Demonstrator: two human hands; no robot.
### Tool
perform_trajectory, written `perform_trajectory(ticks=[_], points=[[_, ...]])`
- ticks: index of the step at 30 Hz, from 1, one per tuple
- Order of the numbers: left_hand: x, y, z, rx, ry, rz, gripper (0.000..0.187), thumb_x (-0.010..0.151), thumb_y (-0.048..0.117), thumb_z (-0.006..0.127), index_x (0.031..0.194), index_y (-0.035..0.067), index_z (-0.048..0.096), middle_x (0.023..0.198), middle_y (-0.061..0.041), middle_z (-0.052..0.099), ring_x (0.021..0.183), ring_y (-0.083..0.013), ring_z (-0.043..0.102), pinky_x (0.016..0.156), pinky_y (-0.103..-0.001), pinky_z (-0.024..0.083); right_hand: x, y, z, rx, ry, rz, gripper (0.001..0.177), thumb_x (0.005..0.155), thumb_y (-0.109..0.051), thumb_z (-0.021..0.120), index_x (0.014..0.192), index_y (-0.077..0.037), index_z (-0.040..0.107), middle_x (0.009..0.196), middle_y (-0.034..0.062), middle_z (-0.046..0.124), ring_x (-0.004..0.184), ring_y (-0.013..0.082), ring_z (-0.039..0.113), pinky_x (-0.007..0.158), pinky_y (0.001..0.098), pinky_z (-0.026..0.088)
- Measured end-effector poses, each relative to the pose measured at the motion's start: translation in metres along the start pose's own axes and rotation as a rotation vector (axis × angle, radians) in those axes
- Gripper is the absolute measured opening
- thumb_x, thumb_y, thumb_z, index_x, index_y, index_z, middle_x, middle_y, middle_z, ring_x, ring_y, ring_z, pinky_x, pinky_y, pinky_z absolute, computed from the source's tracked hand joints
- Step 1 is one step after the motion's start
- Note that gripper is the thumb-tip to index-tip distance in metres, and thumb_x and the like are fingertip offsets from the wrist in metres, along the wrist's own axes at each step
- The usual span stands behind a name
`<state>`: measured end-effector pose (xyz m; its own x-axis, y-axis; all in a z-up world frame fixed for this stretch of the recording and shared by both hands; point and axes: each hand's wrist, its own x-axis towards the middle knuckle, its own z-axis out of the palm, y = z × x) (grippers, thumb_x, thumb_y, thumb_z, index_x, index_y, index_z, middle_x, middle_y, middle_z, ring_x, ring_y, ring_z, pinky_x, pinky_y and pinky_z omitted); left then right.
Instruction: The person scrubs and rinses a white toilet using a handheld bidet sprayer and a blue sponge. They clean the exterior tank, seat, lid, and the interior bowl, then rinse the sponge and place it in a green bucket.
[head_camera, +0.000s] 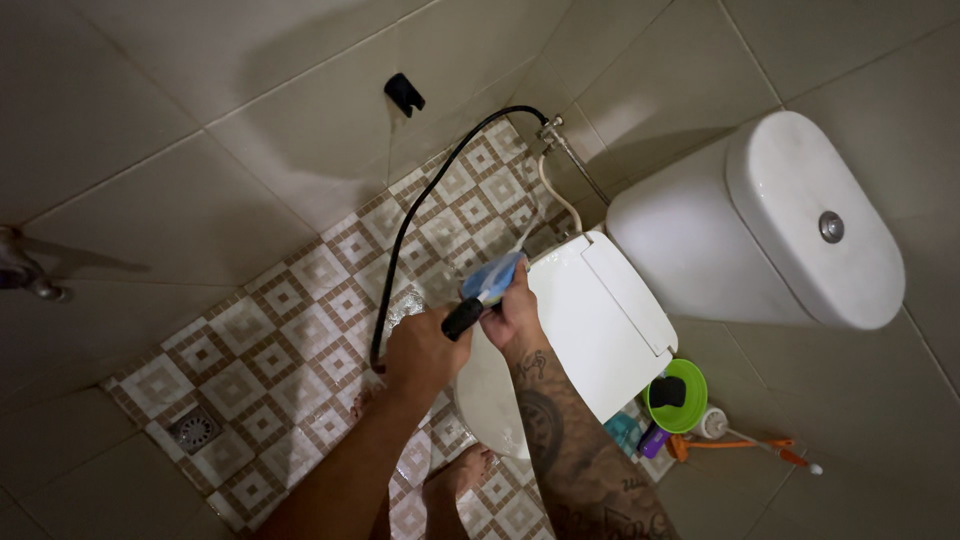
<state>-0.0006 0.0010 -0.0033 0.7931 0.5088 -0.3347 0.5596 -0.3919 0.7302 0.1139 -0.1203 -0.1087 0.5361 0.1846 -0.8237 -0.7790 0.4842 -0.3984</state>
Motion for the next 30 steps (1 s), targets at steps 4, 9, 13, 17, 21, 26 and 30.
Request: perform_trajectory(ticks=[4,9,13,17,21,26,30], points=[[0.004,-0.006,0.001,0.070,-0.030,-0.010,0.035,0.085,0.044,0.073,0.081,0.010,0.075,0.073,-0.021,0.071,0.074,-0.0437,0.070,0.066,-0.052,0.056,0.009,0.004,0.001,-0.029,0.007,-0.019,0.059,0.103,-0.055,0.041,0.133,-0.004,0.050,0.118,0.0172,0.063,0.101,0.0356,0.065,0.089,0.0601,0.058],[0.007,-0.016,0.001,0.037,-0.032,-0.062,0.033,0.082,0.042,0.075,0.083,0.009,0.078,0.075,-0.022,0.072,0.074,-0.0439,0.071,0.068,-0.051,0.057,0.015,0.008,-0.003,-0.037,-0.048,-0.004,0.061,0.106,-0.057,0.043,0.131,-0.003,0.052,0.114,0.0160,0.062,0.098,0.0337,0.064,0.089,0.0568,0.058],[0.010,-0.018,0.001,0.062,-0.020,-0.063,0.036,0.080,0.043,0.076,0.081,0.007,0.077,0.074,-0.021,0.071,0.073,-0.0432,0.072,0.067,-0.050,0.057,0.008,0.010,0.007,-0.071,-0.001,0.001,0.057,0.102,-0.056,0.041,0.130,-0.008,0.054,0.115,0.0123,0.065,0.100,0.0313,0.065,0.091,0.0568,0.057],[0.010,-0.014,-0.003,0.016,-0.041,-0.041,0.038,0.083,0.047,0.075,0.082,0.009,0.077,0.073,-0.021,0.072,0.072,-0.0432,0.071,0.066,-0.051,0.056,0.007,0.013,0.010,-0.088,-0.027,-0.007,0.058,0.105,-0.056,0.044,0.131,-0.004,0.054,0.116,0.0145,0.063,0.102,0.0326,0.064,0.094,0.0555,0.056],[0.010,-0.016,0.000,0.040,-0.095,-0.082,0.040,0.086,0.048,0.073,0.083,0.009,0.077,0.075,-0.022,0.072,0.076,-0.0436,0.071,0.069,-0.051,0.056,0.009,0.017,0.004,-0.065,0.012,-0.003,0.059,0.103,-0.053,0.047,0.136,-0.004,0.052,0.117,0.0135,0.067,0.104,0.0314,0.065,0.097,0.0517,0.055],[0.006,-0.045,0.028,0.192,-0.271,-0.048,0.034,0.080,0.042,0.073,0.085,0.008,0.076,0.079,-0.022,0.072,0.079,-0.0432,0.072,0.072,-0.053,0.056,0.024,0.043,-0.063,-0.398,0.069,-0.190,0.066,0.099,-0.048,0.053,0.151,-0.014,0.033,0.129,0.0074,0.060,0.114,0.0241,0.062,0.101,0.0450,0.051],[-0.011,-0.078,0.082,0.269,-0.357,0.040,0.029,0.081,0.036,0.071,0.082,0.007,0.077,0.081,-0.022,0.073,0.082,-0.0429,0.071,0.077,-0.052,0.056,0.012,0.088,-0.178,-1.606,0.477,-0.532,0.077,0.097,-0.037,0.057,0.164,-0.009,0.029,0.108,0.0295,0.058,0.099,0.0407,0.056,0.095,0.0523,0.046]])
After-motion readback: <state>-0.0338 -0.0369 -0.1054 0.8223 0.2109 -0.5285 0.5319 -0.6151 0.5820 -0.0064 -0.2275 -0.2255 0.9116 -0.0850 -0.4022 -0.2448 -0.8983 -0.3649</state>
